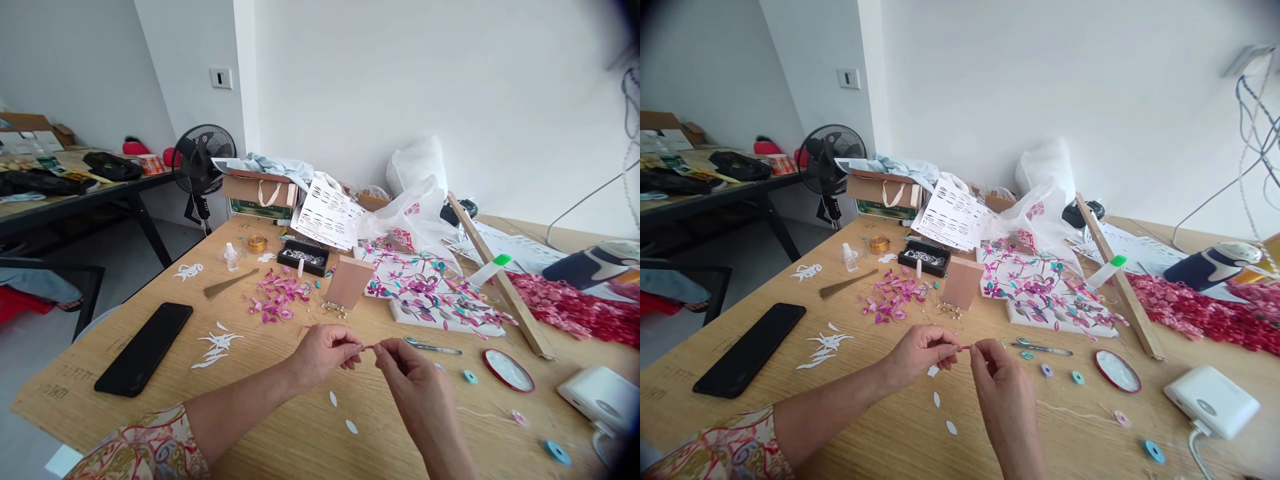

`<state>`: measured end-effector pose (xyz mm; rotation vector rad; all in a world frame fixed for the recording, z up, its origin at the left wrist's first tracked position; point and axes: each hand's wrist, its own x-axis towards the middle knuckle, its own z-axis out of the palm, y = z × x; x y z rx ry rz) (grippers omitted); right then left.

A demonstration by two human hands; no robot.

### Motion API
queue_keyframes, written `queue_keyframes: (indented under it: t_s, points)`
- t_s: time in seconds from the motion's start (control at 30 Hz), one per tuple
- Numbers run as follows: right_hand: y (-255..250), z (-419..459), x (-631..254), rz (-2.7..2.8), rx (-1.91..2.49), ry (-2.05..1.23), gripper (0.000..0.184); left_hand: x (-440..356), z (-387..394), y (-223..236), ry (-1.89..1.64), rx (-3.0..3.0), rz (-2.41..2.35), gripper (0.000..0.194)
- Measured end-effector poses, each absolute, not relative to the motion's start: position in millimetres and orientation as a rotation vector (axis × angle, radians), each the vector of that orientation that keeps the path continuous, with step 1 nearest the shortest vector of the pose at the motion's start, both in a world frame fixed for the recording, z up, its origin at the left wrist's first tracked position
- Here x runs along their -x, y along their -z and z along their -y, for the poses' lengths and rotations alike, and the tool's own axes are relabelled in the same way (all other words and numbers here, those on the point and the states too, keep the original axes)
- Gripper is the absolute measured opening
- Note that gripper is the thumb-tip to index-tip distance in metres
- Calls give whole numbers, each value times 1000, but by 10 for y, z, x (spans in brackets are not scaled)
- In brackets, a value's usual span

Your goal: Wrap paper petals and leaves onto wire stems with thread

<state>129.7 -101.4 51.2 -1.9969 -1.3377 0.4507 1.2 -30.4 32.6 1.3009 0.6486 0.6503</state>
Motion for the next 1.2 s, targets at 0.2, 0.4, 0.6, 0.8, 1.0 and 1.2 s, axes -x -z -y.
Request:
queue_keyframes:
  t_s: [0.2, 0.4, 0.6, 0.8, 1.0, 1.2]
  points:
    - [-556, 1104, -1171, 1359, 1927, -225, 24, -35, 270, -270, -691, -1193, -679, 30]
    - [-350, 1187, -969, 1262, 1688, -391, 21, -11, 267, -328, -757, -1132, -684, 27]
    - [-80, 1027, -958, 1054, 1519, -725, 23, -2, 315, -383, -756, -991, -645, 27]
    - [-127, 1062, -937, 1374, 1726, -461, 21, -4, 314, -339, -748, -937, -631, 28]
    - [-213, 1113, -948, 1627, 1836, -154, 31, -19, 284, -285, -734, -1050, -666, 27]
    - [-241, 1114, -996, 1660, 1884, -165, 37, -39, 260, -269, -742, -1165, -725, 27]
